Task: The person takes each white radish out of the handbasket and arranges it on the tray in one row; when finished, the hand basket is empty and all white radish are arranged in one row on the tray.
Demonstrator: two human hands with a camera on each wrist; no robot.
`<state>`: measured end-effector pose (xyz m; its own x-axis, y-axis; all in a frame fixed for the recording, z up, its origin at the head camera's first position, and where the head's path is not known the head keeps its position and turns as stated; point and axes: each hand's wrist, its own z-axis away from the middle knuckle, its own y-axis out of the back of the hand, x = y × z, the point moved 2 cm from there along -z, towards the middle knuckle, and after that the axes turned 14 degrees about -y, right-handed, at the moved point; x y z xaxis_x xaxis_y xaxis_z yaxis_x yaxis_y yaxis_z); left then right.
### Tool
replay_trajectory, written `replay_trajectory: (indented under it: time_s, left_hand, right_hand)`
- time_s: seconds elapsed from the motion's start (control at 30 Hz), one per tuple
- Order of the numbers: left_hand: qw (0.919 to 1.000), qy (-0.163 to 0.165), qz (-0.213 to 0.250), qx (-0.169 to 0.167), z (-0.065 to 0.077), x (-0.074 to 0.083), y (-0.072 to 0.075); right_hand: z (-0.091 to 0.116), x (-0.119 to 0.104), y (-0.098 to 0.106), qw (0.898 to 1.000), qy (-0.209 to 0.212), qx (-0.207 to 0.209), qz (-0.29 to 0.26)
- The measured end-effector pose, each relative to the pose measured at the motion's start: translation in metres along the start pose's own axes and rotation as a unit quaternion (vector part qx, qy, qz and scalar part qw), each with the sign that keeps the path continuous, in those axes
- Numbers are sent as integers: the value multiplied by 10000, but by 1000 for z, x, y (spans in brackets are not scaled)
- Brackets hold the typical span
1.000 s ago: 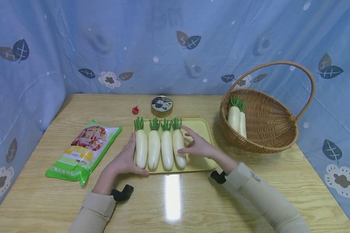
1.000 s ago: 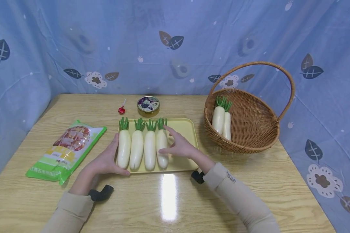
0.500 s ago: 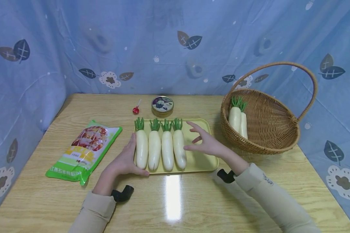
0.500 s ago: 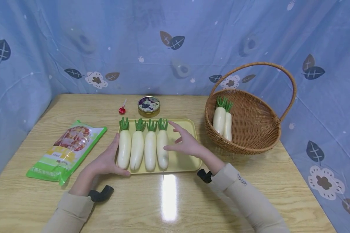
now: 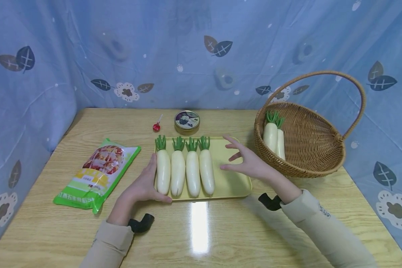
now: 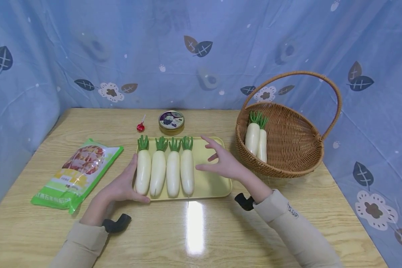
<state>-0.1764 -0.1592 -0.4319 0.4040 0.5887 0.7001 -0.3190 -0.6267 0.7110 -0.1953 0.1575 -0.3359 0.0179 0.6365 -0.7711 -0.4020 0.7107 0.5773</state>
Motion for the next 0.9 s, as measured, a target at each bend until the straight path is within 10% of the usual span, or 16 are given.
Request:
replay_trajectory:
  time_s: [0.9]
  left_hand:
    - [10000, -20, 60, 39, 0, 1, 0]
  right_hand:
    - [28, 5, 55, 9978, 120, 624, 176]
